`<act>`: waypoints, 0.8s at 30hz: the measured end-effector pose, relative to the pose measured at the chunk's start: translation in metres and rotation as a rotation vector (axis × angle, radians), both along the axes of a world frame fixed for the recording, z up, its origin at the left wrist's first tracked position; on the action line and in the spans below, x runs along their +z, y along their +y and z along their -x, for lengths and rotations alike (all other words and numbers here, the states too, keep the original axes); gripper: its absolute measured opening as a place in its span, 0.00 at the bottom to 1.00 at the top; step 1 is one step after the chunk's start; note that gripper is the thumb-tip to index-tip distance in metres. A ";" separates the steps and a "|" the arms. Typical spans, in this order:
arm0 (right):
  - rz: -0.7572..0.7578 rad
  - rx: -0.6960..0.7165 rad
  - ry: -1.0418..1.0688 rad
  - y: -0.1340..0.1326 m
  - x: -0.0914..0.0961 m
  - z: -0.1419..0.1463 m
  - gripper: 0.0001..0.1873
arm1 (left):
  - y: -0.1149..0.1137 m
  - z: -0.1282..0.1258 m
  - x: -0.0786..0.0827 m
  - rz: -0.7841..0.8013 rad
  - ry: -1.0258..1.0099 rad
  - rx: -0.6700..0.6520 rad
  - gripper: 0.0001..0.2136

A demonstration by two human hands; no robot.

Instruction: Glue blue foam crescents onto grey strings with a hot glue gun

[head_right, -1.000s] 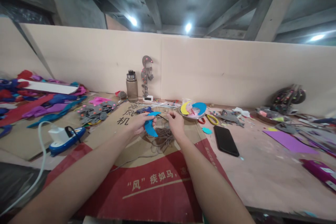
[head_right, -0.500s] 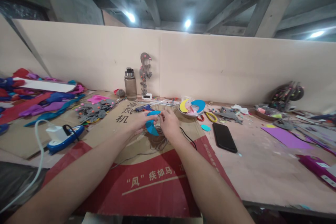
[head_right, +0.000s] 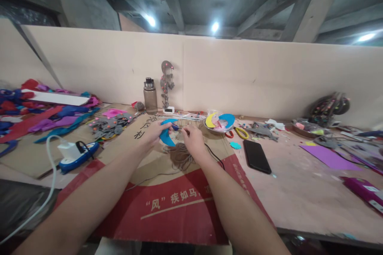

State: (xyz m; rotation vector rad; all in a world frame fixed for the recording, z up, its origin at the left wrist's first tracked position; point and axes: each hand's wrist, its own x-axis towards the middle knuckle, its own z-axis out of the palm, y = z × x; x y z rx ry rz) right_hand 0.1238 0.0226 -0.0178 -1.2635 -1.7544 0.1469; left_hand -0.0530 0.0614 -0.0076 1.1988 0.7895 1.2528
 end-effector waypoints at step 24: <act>0.715 0.306 -0.003 -0.050 0.062 -0.078 0.25 | 0.044 0.086 0.021 0.075 -0.586 0.386 0.09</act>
